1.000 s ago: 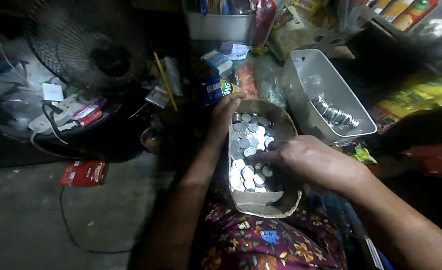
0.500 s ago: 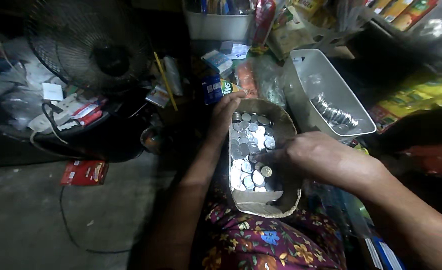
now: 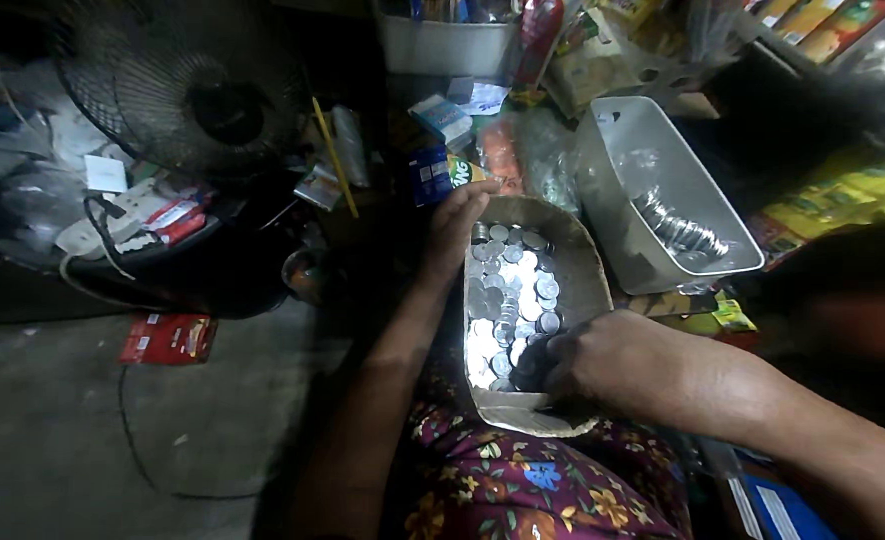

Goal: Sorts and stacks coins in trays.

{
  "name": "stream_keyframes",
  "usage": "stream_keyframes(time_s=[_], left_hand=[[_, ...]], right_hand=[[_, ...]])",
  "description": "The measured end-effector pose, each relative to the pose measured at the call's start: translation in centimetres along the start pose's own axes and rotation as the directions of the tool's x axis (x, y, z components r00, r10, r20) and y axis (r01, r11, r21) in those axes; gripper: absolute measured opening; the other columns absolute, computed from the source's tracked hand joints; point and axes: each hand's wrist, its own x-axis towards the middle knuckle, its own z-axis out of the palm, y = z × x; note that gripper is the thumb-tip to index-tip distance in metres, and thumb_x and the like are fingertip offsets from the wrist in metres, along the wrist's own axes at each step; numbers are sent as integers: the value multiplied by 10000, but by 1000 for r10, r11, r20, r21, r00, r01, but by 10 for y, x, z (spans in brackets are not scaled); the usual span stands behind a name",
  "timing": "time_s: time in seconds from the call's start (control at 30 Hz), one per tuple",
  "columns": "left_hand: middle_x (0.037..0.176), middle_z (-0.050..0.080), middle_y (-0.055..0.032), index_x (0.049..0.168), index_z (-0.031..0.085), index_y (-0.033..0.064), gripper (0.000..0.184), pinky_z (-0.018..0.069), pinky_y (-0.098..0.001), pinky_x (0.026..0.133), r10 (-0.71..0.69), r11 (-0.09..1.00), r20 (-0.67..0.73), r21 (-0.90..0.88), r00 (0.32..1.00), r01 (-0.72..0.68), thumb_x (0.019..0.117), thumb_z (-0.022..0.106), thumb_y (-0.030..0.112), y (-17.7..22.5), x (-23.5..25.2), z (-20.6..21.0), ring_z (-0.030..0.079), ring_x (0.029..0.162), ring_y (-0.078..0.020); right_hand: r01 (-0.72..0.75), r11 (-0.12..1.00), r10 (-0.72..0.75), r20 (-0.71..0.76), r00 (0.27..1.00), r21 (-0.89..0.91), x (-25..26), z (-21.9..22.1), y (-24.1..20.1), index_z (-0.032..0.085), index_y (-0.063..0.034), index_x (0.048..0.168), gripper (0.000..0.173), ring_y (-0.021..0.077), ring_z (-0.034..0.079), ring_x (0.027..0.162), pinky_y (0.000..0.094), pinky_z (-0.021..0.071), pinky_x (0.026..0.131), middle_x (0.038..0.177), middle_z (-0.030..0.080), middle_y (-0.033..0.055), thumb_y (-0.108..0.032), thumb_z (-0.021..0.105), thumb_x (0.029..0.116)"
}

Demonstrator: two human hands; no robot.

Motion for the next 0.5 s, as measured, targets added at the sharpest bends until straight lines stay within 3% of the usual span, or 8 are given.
stream_keyframes(time_s=[0.03,0.07,0.13,0.23,0.33,0.4,0.5], left_hand=[[1231,635,-103,1238,615,-48,348,465,-261,980,6,1000,3,3,1000,-6,1060,376,130,0,0,0,583,1108,-71],[1237,634,-107,1235,615,-52,347,460,-261,987,11,1000,4,7,1000,-11,1059,376,127,0,0,0,581,1117,-71],[1241,631,-106,1233,619,-49,346,456,-263,988,-7,1000,-6,12,1000,7,1057,379,127,3,-1,1,576,1122,-72],[1240,625,-103,1249,614,-41,349,465,-266,983,1,1000,0,16,1000,-1,1067,376,138,-3,1,0,578,1114,-76],[1262,677,-126,1251,654,-8,363,502,-332,996,162,987,12,-5,987,-162,1070,416,196,-54,21,-6,626,1167,-149],[1263,676,-105,1250,660,20,351,491,-344,1009,141,990,15,-32,990,-141,1068,428,211,-62,25,-7,617,1176,-152],[1260,676,-104,1251,663,22,353,501,-345,999,145,989,18,-40,989,-144,1073,430,219,-60,24,-8,620,1167,-152]], right_hand=[[-56,998,54,58,997,32,1,-10,-8,779,-133,966,170,378,695,828,558,548,649,916,703,148,-8,724,864],[-71,997,71,29,997,32,1,-13,-12,768,-84,927,131,395,689,789,556,536,622,886,695,174,11,710,858],[-105,994,105,-20,994,16,3,-13,-13,744,-58,884,78,395,686,762,551,534,600,867,686,179,5,710,853],[-222,973,225,-33,974,70,8,-17,-11,745,-35,957,107,416,690,840,576,539,662,922,694,195,20,673,901],[-297,951,305,-103,947,89,10,-16,4,772,-139,1077,232,372,698,827,547,553,658,927,706,147,-3,668,921],[-292,951,305,-144,941,107,8,-13,15,778,-237,1153,329,342,701,822,533,554,673,937,720,113,-24,673,926],[-234,966,253,-194,948,113,-4,-8,26,793,-249,1119,336,304,705,828,521,577,697,943,726,72,-23,712,884]])
